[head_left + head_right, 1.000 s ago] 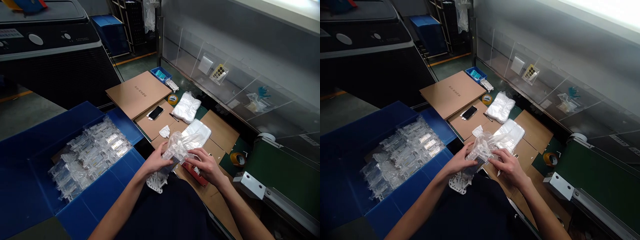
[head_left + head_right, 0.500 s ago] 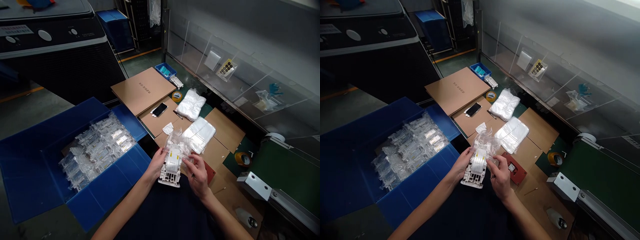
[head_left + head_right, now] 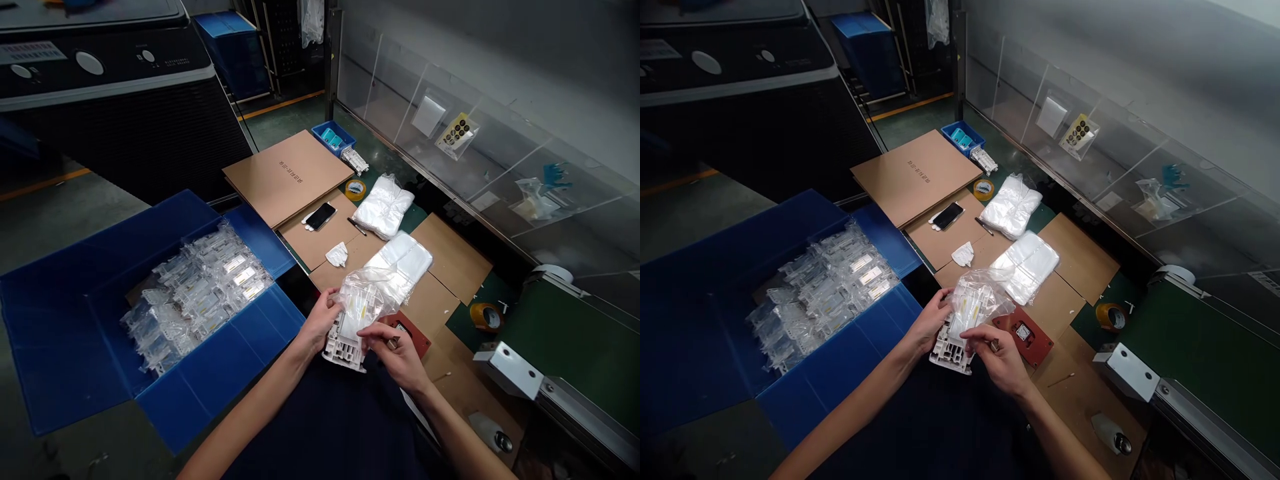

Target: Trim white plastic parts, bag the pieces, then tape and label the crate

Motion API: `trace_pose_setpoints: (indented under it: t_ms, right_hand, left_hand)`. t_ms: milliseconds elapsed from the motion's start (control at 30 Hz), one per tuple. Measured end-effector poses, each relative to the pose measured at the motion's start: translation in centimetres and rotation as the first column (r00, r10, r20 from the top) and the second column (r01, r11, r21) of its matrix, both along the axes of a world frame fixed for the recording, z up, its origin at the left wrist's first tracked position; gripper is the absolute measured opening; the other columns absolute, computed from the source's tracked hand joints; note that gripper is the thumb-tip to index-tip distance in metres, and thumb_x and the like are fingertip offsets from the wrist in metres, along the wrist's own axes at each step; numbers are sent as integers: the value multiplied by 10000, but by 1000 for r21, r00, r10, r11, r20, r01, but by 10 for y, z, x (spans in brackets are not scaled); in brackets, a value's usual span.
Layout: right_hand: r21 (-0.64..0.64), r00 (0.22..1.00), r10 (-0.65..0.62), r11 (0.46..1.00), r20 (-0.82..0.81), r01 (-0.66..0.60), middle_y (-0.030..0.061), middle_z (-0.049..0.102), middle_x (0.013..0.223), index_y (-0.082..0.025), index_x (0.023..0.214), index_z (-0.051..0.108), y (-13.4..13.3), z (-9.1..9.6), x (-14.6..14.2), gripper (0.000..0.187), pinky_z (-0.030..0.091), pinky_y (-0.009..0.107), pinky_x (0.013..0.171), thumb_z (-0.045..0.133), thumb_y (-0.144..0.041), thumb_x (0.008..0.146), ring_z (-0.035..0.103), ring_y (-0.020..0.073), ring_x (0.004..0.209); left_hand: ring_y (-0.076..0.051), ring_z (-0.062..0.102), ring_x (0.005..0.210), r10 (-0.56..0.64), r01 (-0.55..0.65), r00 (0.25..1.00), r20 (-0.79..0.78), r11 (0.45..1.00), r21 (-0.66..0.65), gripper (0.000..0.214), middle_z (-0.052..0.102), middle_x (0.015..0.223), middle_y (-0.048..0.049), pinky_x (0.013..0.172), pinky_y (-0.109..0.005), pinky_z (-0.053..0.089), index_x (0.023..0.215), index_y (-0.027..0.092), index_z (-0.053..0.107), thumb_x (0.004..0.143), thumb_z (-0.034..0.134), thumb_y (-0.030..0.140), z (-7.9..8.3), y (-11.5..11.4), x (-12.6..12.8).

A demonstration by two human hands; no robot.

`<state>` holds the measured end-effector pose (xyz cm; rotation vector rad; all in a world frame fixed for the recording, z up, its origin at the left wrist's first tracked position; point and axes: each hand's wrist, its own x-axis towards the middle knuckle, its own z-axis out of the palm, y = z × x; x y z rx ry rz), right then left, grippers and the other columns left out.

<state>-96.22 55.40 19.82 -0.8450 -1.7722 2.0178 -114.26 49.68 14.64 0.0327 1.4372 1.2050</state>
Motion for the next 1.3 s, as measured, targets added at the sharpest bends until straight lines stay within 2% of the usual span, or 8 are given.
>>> trace_pose_setpoints:
  t_ms: [100, 233, 300, 533, 667, 767, 1067, 1300]
  right_hand:
    - [255, 971, 180, 942, 156, -216, 33, 669, 950, -243, 1005, 717, 4, 13, -2, 187, 501, 294, 739, 700, -374, 872, 632, 161, 825]
    - [552, 861, 263, 678, 435, -486, 57, 632, 990, -215, 893, 655, 2, 19, -4, 71, 441, 292, 621, 680, -273, 858, 600, 182, 811]
    - [609, 873, 248, 635, 421, -475, 62, 620, 977, -206, 838, 627, 1, 16, -3, 66, 432, 288, 614, 595, -166, 879, 588, 178, 815]
    - [248, 984, -145, 962, 103, 116, 79, 573, 1022, -207, 832, 737, 8, -13, 1, 128, 528, 286, 737, 690, -320, 870, 605, 180, 914]
    - [-241, 878, -451, 845, 158, 478, 67, 631, 980, -177, 753, 737, 14, -38, -4, 293, 547, 283, 705, 832, -448, 699, 616, 173, 843]
    - [-399, 851, -466, 751, 244, 526, 40, 670, 778, -163, 744, 711, 13, -51, -6, 370, 543, 290, 668, 879, -467, 618, 612, 153, 698]
    - [-239, 782, -558, 748, 277, 619, 14, 638, 700, -140, 845, 701, -2, -73, -18, 413, 475, 293, 628, 797, -519, 713, 552, 141, 635]
    - [88, 915, -367, 930, 169, 357, 8, 565, 782, -160, 762, 722, 6, -53, -12, 280, 402, 263, 661, 725, -430, 835, 513, 128, 716]
  left_hand:
    - [-168, 652, 738, -20, 21, 999, -32, 1000, 18, 513, 679, 970, -62, 616, -253, 505, 1216, 217, 534, 753, 749, 268, -1, 1, 2]
    - [-153, 617, 670, -9, 10, 994, -111, 1000, 9, 446, 674, 879, -44, 566, -238, 465, 1162, 208, 572, 799, 730, 414, -9, 2, 3]
    - [-149, 614, 683, 14, -12, 988, -156, 1000, 14, 355, 676, 850, -42, 584, -232, 460, 1073, 192, 617, 842, 674, 455, -14, 3, -1]
    - [-149, 571, 521, 22, -25, 979, -202, 1000, -12, 246, 620, 610, -9, 515, -249, 441, 874, 160, 605, 751, 748, 319, -18, -7, -15]
    - [-151, 610, 623, -15, 26, 993, -115, 996, 91, 272, 622, 715, -13, 641, -294, 526, 885, 166, 562, 804, 692, 390, 5, -11, -9]
    - [-119, 559, 639, -55, 74, 990, -129, 986, 148, 302, 596, 746, 4, 645, -256, 485, 942, 165, 583, 858, 636, 450, 21, -9, -4]
    - [-103, 435, 449, -226, 261, 940, -255, 958, 115, 192, 512, 560, 61, 459, -227, 336, 940, 181, 565, 890, 599, 364, 23, -6, 10]
    - [-179, 667, 651, -166, 207, 975, -147, 917, 340, 401, 705, 720, -64, 693, -293, 535, 1034, 104, 686, 883, 648, 473, 45, -16, -21]
